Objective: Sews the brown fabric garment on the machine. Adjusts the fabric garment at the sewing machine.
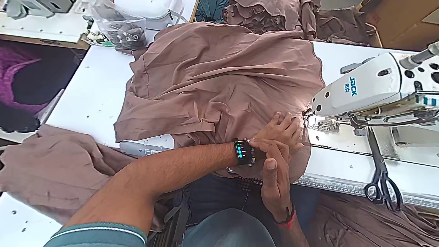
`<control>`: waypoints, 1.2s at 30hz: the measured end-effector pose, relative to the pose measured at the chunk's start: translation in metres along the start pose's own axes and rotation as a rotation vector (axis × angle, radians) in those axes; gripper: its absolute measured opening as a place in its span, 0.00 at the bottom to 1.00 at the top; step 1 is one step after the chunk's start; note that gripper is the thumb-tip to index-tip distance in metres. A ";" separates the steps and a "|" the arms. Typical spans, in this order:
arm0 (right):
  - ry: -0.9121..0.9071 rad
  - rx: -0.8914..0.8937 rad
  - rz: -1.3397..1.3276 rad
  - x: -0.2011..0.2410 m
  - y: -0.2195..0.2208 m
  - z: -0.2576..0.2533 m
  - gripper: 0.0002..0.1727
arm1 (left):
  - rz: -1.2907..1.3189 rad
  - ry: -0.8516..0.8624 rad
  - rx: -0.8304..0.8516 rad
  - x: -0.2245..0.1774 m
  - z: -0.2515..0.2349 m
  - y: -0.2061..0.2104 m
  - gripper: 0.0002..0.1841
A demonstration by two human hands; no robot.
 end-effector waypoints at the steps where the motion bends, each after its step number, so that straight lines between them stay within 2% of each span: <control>1: 0.002 0.001 -0.001 0.000 0.000 0.000 0.41 | -0.008 0.007 0.012 0.000 0.000 -0.001 0.37; 8: -0.014 0.004 0.006 0.000 0.000 0.001 0.42 | -0.022 0.006 -0.011 0.001 -0.003 0.009 0.36; 15: -0.018 0.001 0.004 0.000 -0.001 0.002 0.42 | -0.025 -0.008 0.018 -0.001 0.000 -0.001 0.37; 26: -0.037 0.019 -0.016 -0.002 -0.002 0.005 0.43 | -0.012 0.029 -0.094 0.004 -0.001 0.018 0.36; 28: -0.043 0.023 -0.026 -0.002 -0.002 0.005 0.43 | -0.039 0.013 -0.044 0.003 -0.003 0.012 0.36; 36: -0.042 0.039 -0.010 -0.003 -0.002 0.005 0.44 | -0.015 0.003 -0.040 0.003 -0.003 0.006 0.35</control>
Point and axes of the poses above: each hand's wrist, its own z-axis away from the middle knuckle, its own y-axis out of the palm, x = y × z, the point moved 4 cm from there along -z, towards the middle knuckle, and after that the axes turned 7 degrees about -x, right-handed, at the moved point
